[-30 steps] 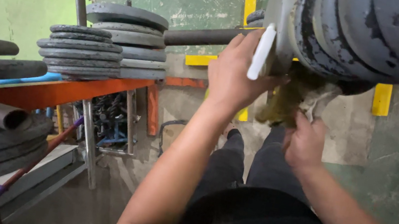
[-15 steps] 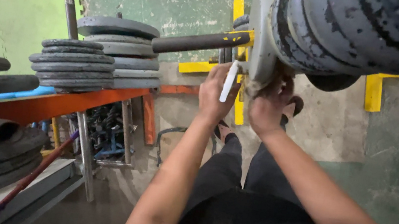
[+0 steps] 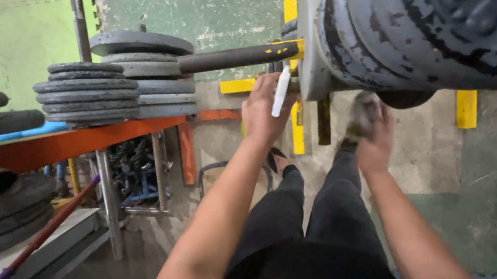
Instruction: Wiping and spraying gym weight plates and barbells on storage racks to sanitize them.
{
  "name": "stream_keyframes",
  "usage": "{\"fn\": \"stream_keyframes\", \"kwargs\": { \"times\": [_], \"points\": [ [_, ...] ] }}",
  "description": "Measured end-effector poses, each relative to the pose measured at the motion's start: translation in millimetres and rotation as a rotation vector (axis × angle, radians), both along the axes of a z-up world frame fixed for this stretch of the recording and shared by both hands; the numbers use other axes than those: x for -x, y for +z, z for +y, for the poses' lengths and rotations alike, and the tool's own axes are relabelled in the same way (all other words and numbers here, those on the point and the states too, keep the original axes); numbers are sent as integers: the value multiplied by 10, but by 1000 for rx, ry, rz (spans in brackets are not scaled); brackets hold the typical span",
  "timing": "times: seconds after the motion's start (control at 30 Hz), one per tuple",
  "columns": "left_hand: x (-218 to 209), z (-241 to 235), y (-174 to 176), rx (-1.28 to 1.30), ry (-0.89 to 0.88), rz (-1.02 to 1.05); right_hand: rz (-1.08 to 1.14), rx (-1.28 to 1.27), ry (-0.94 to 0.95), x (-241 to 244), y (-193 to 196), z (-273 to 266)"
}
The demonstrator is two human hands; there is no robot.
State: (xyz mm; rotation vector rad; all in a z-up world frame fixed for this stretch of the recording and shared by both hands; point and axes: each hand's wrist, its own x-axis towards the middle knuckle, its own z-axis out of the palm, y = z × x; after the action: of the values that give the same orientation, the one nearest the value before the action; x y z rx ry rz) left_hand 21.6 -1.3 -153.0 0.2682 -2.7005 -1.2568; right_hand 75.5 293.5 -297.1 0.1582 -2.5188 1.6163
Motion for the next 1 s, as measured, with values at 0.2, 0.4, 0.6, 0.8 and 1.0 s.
{"fn": "stream_keyframes", "kwargs": {
  "times": [0.2,0.4,0.6,0.8,1.0],
  "points": [
    [-10,29,-15,13,17,-13,-490,511,-505,293,-7,222],
    [-39,96,-33,61,51,24,-77,279,-121,635,-195,-88],
    [-80,119,-34,12,94,1,-52,148,-128,765,206,-434],
    [-33,170,51,4,161,-34,-928,1017,-18,537,-1216,-154],
    [-75,269,53,0,175,43,-34,-495,122,73,533,-931]
  ]
}}
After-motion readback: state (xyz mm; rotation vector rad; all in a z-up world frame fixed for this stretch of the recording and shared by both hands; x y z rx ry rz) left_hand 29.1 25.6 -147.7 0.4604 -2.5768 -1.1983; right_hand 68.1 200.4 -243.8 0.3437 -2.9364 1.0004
